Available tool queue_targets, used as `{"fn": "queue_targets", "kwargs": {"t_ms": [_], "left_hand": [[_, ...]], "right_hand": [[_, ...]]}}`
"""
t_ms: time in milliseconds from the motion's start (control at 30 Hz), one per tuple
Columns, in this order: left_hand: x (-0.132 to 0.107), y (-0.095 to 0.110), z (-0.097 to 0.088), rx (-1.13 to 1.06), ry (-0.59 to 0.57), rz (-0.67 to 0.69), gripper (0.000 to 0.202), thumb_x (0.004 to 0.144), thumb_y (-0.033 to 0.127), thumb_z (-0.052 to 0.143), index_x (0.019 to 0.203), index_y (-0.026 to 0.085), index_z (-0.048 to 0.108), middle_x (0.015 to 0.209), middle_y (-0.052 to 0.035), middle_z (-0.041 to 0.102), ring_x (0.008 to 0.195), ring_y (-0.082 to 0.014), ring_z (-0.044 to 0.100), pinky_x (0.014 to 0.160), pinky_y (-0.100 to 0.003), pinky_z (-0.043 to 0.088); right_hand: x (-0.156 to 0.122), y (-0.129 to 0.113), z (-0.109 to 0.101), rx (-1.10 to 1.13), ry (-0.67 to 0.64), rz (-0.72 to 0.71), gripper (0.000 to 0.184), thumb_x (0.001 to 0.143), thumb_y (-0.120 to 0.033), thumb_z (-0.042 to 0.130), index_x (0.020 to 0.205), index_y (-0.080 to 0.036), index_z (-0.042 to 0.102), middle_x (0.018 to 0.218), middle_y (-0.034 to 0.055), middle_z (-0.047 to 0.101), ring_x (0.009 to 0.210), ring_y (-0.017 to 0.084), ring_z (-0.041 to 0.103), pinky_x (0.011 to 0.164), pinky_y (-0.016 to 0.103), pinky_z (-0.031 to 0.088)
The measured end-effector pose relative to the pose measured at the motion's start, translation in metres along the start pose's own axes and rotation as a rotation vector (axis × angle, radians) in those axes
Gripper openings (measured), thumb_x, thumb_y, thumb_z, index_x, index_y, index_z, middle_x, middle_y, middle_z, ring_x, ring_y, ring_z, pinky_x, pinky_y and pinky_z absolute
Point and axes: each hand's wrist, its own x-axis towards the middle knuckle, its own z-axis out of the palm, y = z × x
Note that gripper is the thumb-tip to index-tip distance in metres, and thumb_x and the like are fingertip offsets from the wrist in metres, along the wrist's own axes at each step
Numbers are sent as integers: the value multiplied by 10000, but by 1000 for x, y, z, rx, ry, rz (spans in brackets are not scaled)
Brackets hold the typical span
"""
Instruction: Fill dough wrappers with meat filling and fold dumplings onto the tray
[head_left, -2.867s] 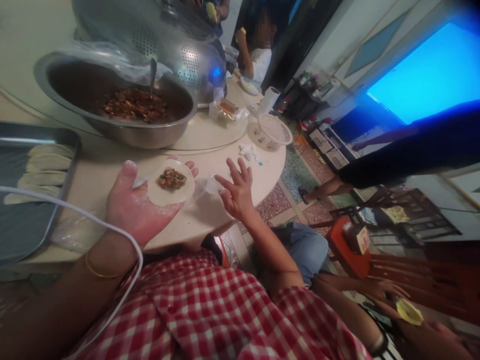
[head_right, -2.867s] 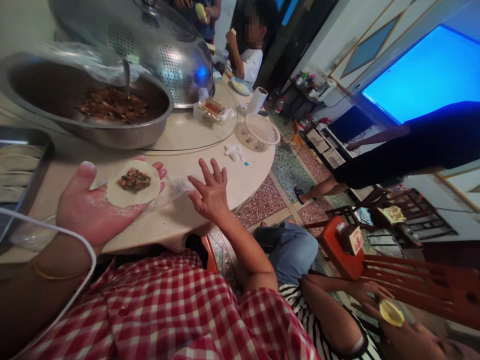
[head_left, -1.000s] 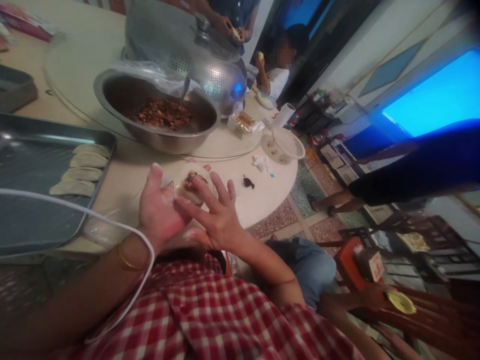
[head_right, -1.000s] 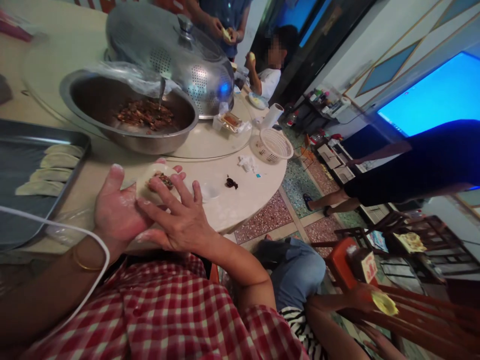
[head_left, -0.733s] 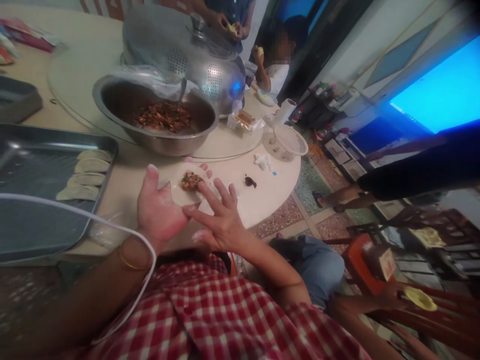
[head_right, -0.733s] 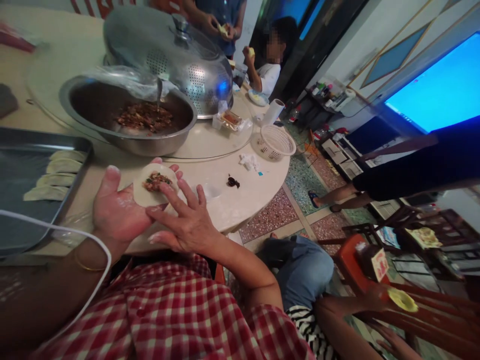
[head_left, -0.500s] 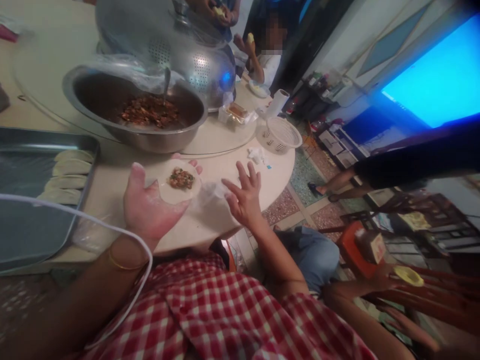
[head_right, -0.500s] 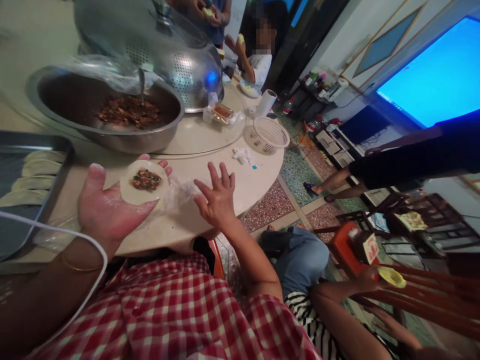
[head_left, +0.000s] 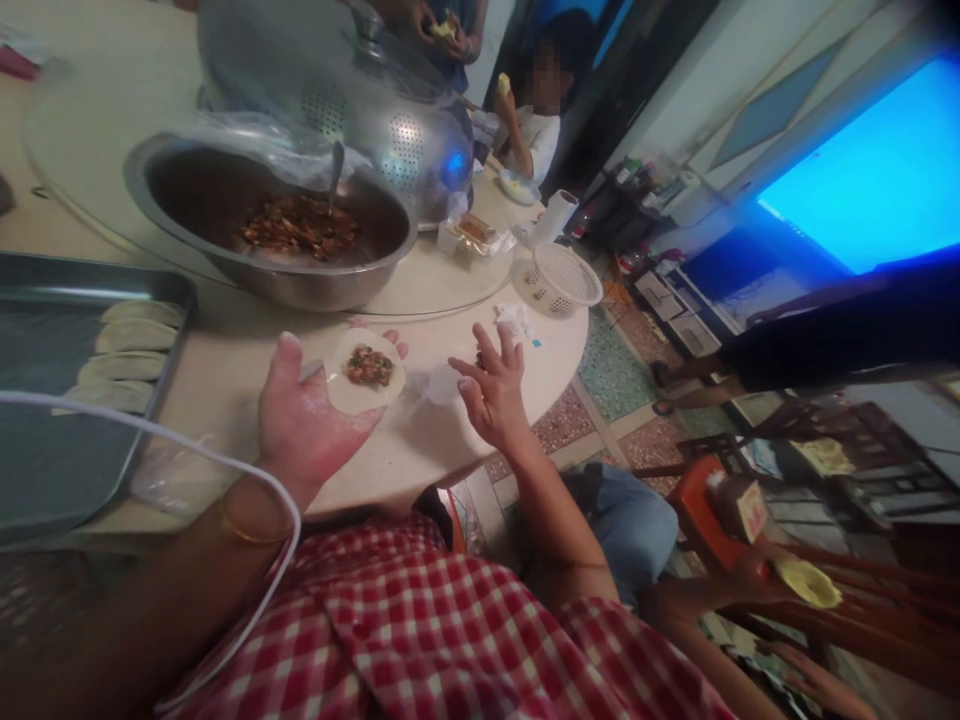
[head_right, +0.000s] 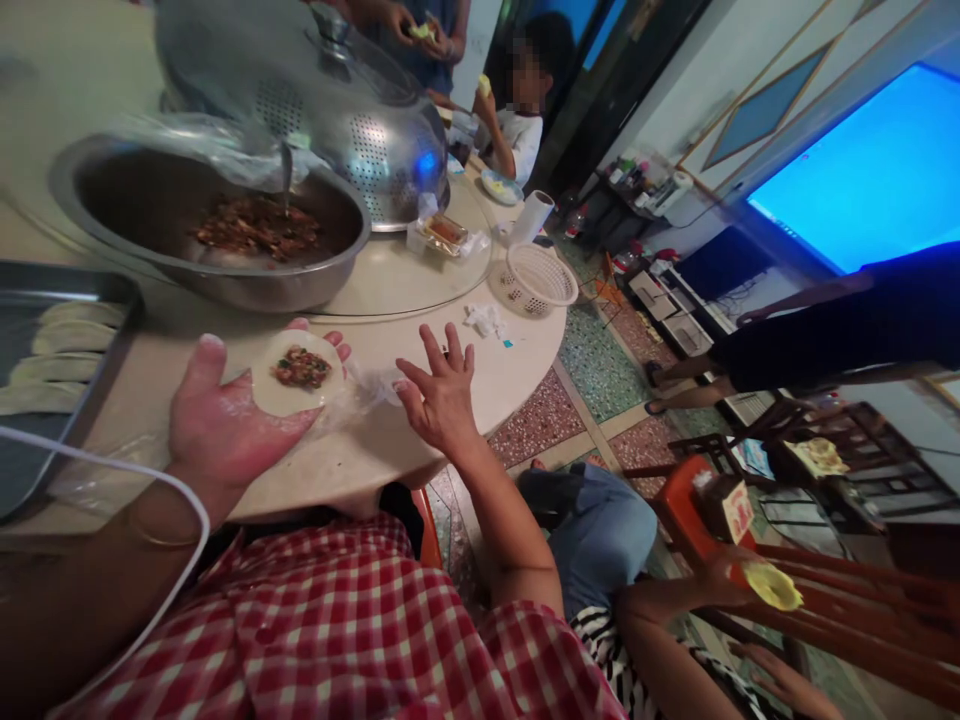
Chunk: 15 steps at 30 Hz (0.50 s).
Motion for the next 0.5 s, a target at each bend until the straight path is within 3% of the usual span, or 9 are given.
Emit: {"fn": "queue_targets", "kwargs": {"t_ms": [133,267,367,500], "left_hand": [[1,-3,-8,9,-92,-61,628,1009,575,361,1462,160,487,1241,-148,725,1151,-281,692,986,-430,562],[0,-4,-12,9,-147,-173,722,990,673,291,1461,167,499,1339,-122,688,1370,-308,544,1169,-508,399],[-2,1,-8,22,-100,-148,739,984,696,236,1433,189,531,1357,-115,679,1404,-302,510,1192,-533,359],[-7,11,1,92,0,-32,670,989,661,294,1387,200,574,1293,-130,710,1300,-291,603,1113,-498,454]], "right_hand": [[2,-43,-13,-40,76,-273,561,920,-679,509,1365,-363,638,1622,22,412,1601,337,54,1261,635,64],[17,-82,1,-116,74,-371,663,878,-778,493,1371,-356,628,1634,11,404,1600,332,20,1258,612,-34],[19,-91,12,-146,101,-404,673,858,-783,526,1357,-346,641,1623,11,423,1594,335,53,1259,603,-39],[4,-82,13,-126,149,-485,680,819,-792,576,1348,-370,647,1560,25,505,1586,350,77,1258,606,5]]}}
